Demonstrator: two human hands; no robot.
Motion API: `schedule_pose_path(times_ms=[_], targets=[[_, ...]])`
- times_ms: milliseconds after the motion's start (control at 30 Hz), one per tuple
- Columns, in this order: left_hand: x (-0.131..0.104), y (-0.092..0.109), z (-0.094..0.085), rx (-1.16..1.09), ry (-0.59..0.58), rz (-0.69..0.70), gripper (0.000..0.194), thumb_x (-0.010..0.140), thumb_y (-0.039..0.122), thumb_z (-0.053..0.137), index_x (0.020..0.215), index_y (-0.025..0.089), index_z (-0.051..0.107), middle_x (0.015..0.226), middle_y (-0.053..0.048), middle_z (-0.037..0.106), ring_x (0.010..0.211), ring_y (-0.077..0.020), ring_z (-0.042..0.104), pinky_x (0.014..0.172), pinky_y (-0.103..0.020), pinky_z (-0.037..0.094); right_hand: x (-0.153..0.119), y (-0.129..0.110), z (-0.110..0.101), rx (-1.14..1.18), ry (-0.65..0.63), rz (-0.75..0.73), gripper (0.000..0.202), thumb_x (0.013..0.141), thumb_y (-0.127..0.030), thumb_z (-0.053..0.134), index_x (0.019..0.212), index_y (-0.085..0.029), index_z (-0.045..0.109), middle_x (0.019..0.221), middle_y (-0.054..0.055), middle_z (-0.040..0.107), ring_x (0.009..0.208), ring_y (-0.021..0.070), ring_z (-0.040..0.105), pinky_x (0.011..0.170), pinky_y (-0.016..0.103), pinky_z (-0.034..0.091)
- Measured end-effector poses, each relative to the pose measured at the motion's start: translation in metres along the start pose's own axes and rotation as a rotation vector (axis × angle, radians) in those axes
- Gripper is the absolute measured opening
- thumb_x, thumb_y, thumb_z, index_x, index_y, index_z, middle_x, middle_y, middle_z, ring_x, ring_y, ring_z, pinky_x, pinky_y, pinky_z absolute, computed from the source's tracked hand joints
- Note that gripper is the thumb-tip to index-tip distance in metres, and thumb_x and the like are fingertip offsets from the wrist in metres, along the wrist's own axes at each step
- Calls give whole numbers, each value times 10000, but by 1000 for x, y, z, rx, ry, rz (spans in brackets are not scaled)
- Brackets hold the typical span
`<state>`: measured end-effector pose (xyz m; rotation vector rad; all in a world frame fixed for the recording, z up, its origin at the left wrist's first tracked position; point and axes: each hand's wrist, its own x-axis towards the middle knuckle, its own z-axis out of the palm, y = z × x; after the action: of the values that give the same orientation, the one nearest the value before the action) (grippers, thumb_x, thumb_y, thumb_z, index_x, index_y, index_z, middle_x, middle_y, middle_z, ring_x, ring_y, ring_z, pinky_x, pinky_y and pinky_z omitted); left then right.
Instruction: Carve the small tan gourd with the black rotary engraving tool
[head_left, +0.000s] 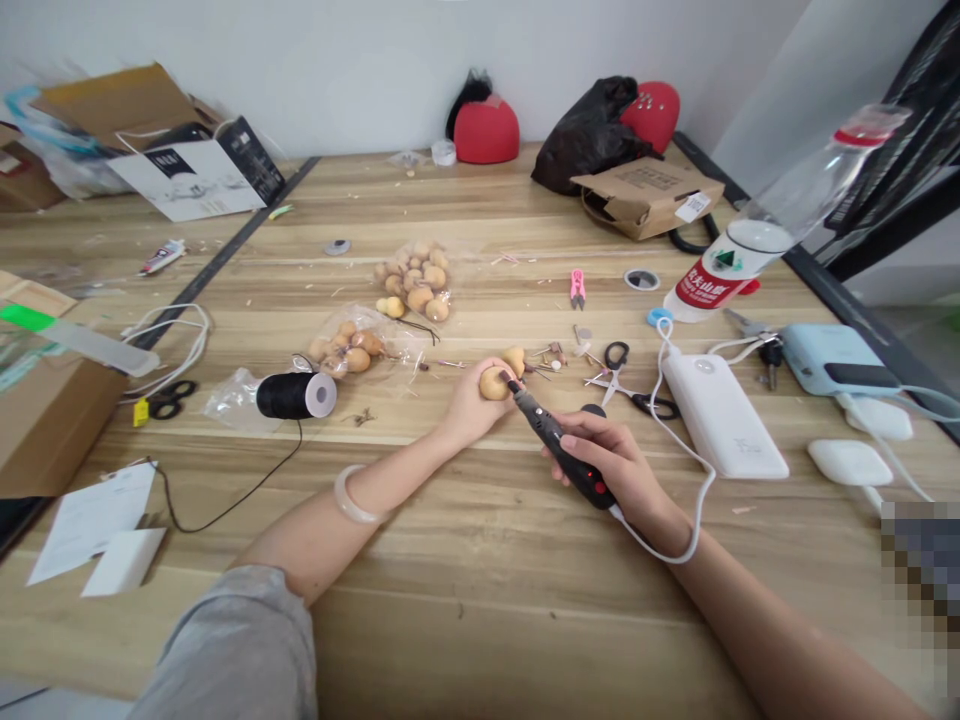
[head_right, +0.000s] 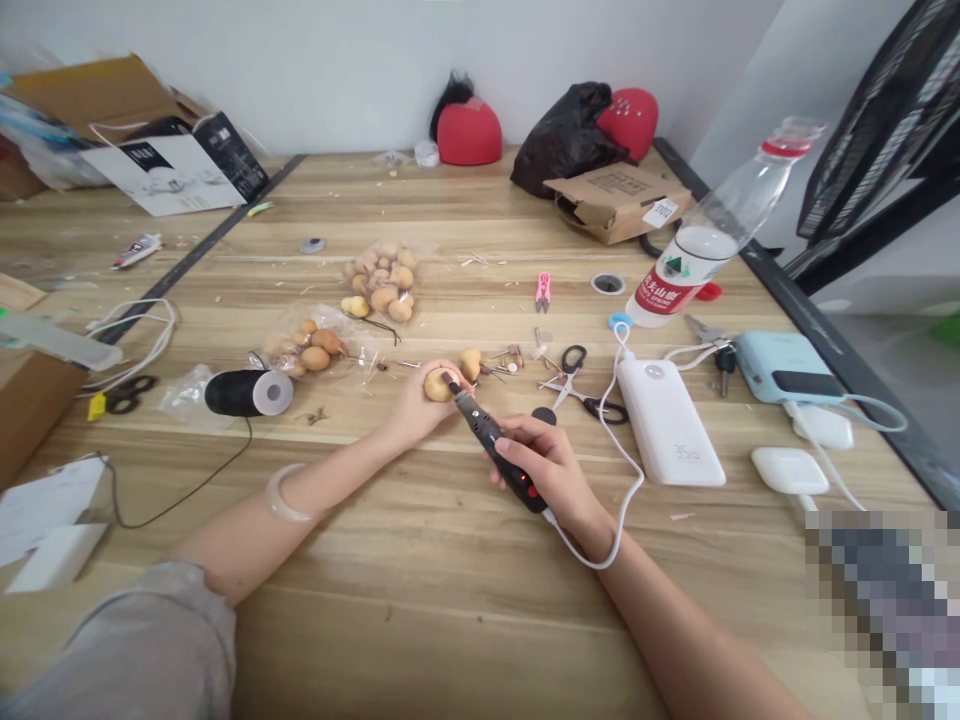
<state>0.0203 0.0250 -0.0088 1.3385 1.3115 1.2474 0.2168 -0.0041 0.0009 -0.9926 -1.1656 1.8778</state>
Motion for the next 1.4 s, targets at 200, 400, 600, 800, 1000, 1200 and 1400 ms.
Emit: schedule_pose_path(times_ms=[200, 400, 600, 800, 1000, 1200, 1400], targets=[[0, 0, 1, -51, -11, -30, 236, 615, 217, 753, 725, 176, 548, 735, 10, 670, 713, -138, 615, 700, -270, 475, 0, 2, 2, -11, -25, -11, 327, 721, -320, 769, 990, -139, 732, 715, 44, 693, 510, 133, 624, 487, 247, 499], [0, 0, 0, -30, 3, -8, 236, 608, 203, 757, 725, 168, 554, 736, 12, 665, 717, -132, 603, 717, -264, 463, 1, 2, 0, 18, -18, -10, 315, 726, -321, 766, 976, -134, 730, 714, 52, 706, 500, 133, 629, 475, 236, 500], [0, 0, 0, -29, -11, -13, 232, 624, 223, 759, 722, 171, 555, 734, 12, 670, 708, -132, 609, 704, -263, 472, 1, 2, 1, 18, -43, -19, 311, 723, -292, 771, 990, -136, 741, 720, 44, 705, 507, 126, 632, 481, 228, 504], [1, -2, 1, -38, -9, -15, 228, 622, 211, 751, 723, 170, 551, 737, 9, 669, 717, -136, 612, 709, -269, 474, 1, 2, -1, 29, -46, -15, 291, 727, -301, 769, 967, -138, 739, 722, 49, 710, 499, 131, 635, 475, 232, 507], [0, 0, 0, -25, -9, -18, 232, 614, 205, 748, 727, 172, 548, 742, 12, 666, 717, -134, 605, 710, -263, 469, 0, 2, 0, 34, -26, -14, 304, 729, -300, 770, 980, -133, 735, 719, 51, 712, 501, 126, 636, 477, 223, 507], [0, 0, 0, -16, 4, -13, 234, 604, 185, 745, 736, 170, 553, 749, 13, 664, 725, -137, 604, 718, -268, 464, 1, 1, 1, 43, -13, -10, 305, 725, -319, 770, 964, -134, 726, 709, 54, 712, 498, 131, 634, 472, 229, 506], [0, 0, 2, -37, -4, -39, 229, 625, 218, 754, 723, 170, 552, 733, 11, 670, 700, -129, 609, 691, -262, 475, 0, 3, 0, -8, -74, -13, 293, 726, -292, 771, 973, -136, 742, 733, 42, 702, 507, 126, 638, 488, 233, 506]])
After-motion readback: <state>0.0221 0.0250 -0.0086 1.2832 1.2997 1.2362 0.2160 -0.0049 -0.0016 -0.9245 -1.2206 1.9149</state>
